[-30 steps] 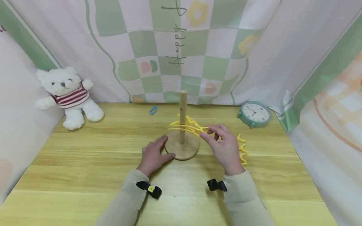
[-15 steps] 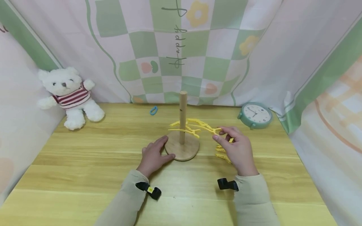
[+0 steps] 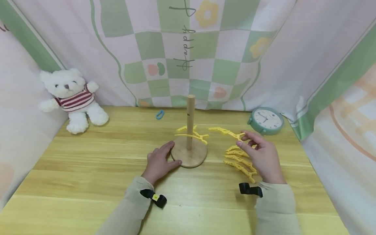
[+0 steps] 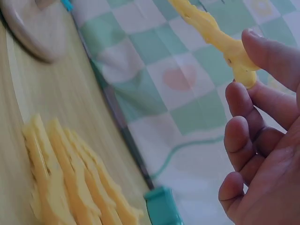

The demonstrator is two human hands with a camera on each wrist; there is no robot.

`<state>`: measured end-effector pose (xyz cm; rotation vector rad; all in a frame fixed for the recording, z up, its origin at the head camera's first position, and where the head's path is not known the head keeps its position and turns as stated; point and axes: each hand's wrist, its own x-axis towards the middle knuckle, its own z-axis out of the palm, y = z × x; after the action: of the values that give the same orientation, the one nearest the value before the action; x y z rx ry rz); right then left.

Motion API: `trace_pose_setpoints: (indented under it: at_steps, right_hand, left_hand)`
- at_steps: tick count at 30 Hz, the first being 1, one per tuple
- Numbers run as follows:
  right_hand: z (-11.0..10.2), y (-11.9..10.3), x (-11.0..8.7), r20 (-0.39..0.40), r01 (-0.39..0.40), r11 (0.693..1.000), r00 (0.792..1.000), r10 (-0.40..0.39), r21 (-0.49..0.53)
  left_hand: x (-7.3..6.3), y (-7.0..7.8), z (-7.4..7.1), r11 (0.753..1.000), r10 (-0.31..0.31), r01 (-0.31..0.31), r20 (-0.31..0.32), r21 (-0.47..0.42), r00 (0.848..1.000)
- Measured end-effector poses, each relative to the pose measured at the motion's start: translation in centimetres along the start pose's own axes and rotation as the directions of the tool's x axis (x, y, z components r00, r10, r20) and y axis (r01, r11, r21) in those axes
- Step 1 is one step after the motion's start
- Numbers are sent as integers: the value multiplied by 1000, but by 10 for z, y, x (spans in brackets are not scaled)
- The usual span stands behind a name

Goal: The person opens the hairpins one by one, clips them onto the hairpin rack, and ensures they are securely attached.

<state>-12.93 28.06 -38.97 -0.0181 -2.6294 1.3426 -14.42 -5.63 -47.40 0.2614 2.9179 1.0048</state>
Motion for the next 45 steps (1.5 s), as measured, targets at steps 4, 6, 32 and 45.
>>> trace_pose_setpoints:
  at_steps: [4, 6, 32, 45]
  right_hand:
    - [-9, 9, 1, 1, -18, 999, 1000, 18, -45]
    - [-14, 14, 2, 8, -20, 997, 1000, 20, -78]
    - [-32, 64, 9, 92, -102, 987, 989, 114, -121]
    - [-34, 91, 16, 30, -257, 960, 965, 262, -112]
  left_hand:
    - [0, -1, 0, 1000, -2, 2, 3, -5, 1000]
    - [1, -1, 0, 1000, -1, 1, 2, -8, 1000]
    - [2, -2, 1, 1000, -8, 8, 1, 2, 1000]
    - [2, -2, 2, 1000, -9, 9, 1, 3, 1000]
